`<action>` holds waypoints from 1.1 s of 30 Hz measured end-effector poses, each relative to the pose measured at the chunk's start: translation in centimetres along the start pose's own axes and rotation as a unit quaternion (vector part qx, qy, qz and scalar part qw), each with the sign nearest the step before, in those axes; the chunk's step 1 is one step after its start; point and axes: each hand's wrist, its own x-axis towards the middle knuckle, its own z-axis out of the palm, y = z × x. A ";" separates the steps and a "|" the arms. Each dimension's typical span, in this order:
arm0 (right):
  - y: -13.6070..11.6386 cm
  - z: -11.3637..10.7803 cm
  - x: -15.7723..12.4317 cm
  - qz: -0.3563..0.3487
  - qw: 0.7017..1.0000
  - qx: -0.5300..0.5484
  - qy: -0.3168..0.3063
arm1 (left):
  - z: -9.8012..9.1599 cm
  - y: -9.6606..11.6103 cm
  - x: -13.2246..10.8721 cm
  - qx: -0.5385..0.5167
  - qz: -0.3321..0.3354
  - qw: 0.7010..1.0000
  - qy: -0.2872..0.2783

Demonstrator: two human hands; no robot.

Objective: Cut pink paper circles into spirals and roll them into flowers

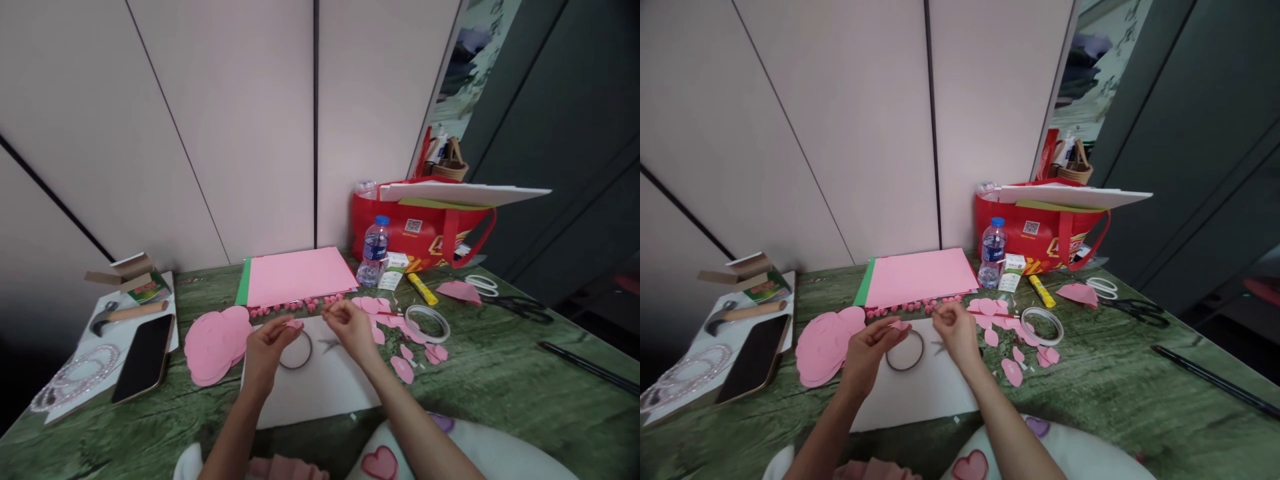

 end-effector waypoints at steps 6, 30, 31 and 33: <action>0.2 -1.6 0.6 -0.021 0.990 -0.137 -0.015 | -0.1 0.6 -0.1 -0.118 -0.045 0.991 -0.039; -2.4 0.1 -0.8 -0.004 0.973 0.078 -0.216 | -0.5 0.4 -0.3 -0.105 -0.131 0.978 -0.123; -2.3 0.2 -0.8 -0.010 0.973 0.067 -0.220 | -0.5 0.4 -0.3 -0.102 -0.135 0.978 -0.125; -2.3 0.3 -0.9 -0.023 0.973 0.040 -0.226 | -0.5 0.5 -0.4 -0.095 -0.140 0.977 -0.130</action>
